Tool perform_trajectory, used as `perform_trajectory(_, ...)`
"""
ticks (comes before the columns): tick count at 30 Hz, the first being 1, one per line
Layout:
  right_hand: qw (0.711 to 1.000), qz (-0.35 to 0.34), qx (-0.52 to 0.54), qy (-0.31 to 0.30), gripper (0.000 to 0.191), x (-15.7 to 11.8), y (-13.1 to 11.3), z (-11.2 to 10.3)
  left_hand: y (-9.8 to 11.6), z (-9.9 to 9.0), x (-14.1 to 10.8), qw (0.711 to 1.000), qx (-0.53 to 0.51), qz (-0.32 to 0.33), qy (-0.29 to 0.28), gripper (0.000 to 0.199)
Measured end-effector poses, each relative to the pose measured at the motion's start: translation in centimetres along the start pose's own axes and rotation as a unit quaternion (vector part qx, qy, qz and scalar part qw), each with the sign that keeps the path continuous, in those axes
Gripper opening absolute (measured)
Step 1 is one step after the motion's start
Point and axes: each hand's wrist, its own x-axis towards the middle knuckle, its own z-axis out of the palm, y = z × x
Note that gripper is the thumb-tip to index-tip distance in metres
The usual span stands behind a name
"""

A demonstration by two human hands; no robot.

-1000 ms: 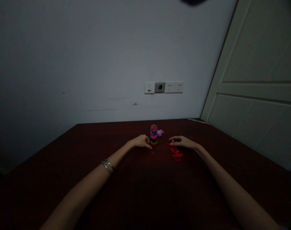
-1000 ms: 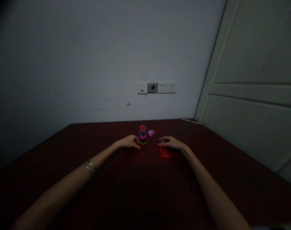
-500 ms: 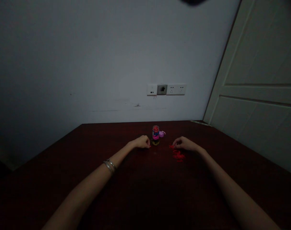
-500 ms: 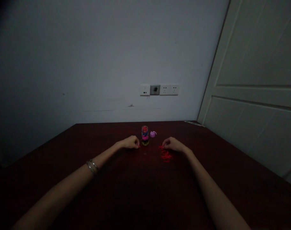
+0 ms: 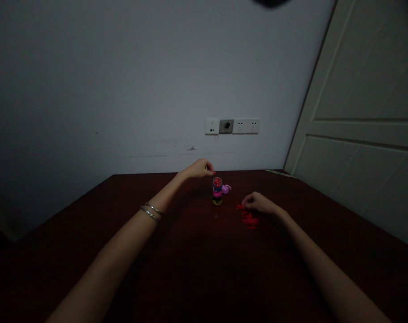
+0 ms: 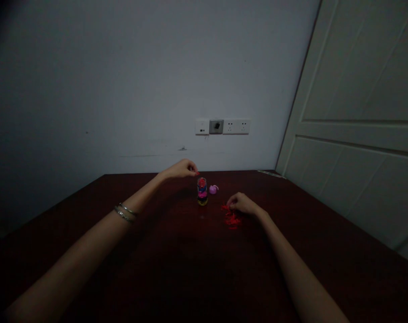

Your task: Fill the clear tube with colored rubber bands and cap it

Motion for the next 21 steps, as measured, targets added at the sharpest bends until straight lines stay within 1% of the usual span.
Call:
perform_trajectory(4,1.0,0.001,0.004,0.003,0.023,-0.1,0.0,0.0,1.3,0.6,1.1,0.999,0.033,0.013,-0.036,0.016)
perform_trajectory(8,1.0,-0.001,0.007,0.011,0.023,-0.1,0.0,-0.1,1.3,1.0,1.4,0.998,0.031,0.021,-0.06,0.016)
perform_trajectory(10,1.0,-0.006,0.019,0.014,0.023,-0.1,0.0,-0.1,1.1,1.0,1.3,0.998,0.018,0.026,-0.059,0.017)
perform_trajectory(12,0.999,-0.011,0.034,0.02,0.022,-0.1,0.0,-0.1,0.9,0.8,1.1,0.999,-0.006,0.03,-0.042,0.019)
perform_trajectory(16,0.996,-0.014,0.077,0.043,0.025,-0.1,-0.3,-0.2,0.2,0.8,0.3,0.997,-0.078,0.015,0.019,0.027)
perform_trajectory(18,0.993,-0.019,0.099,0.058,0.026,0.1,-0.6,-0.4,-0.2,1.3,-0.2,0.992,-0.117,-0.006,0.048,0.029)
perform_trajectory(21,0.99,-0.047,0.108,0.084,0.027,0.4,-1.7,-1.1,-1.2,2.9,-1.0,0.98,-0.184,-0.034,0.074,0.033)
